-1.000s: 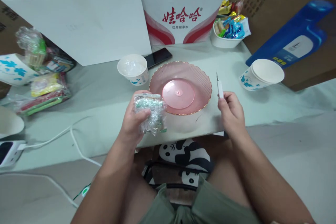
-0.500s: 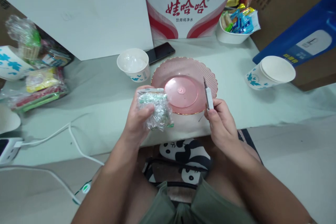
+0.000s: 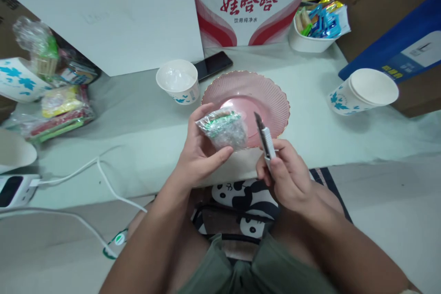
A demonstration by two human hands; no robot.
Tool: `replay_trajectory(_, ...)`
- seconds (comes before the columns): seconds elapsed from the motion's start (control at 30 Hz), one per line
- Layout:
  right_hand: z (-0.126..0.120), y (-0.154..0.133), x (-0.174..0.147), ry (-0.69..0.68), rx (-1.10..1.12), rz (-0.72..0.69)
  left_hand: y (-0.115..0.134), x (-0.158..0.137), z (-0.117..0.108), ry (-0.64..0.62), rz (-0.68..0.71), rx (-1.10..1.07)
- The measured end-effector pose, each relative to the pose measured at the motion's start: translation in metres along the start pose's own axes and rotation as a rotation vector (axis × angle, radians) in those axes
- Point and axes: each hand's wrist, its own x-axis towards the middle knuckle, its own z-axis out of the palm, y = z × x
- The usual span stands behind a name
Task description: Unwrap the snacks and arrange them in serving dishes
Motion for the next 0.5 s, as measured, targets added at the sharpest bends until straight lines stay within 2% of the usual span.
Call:
replay_trajectory(0.13, 0.004, -0.014, 0.005, -0.134, -0.113, 0.045, 0.0, -0.002, 0.004, -0.058, 0.018, 0.047)
replay_trajectory(0.23, 0.002, -0.021, 0.008, -0.169, -0.189, 0.059, -0.001, -0.004, 0.005, -0.066, 0.032, 0.047)
replay_trajectory(0.37, 0.0, -0.025, 0.007, -0.221, -0.209, 0.104, 0.001, -0.002, 0.001, 0.033, 0.047, 0.057)
replay_trajectory(0.5, -0.001, -0.024, 0.003, -0.28, -0.227, 0.161, 0.004, 0.005, -0.004, 0.162, 0.057, -0.028)
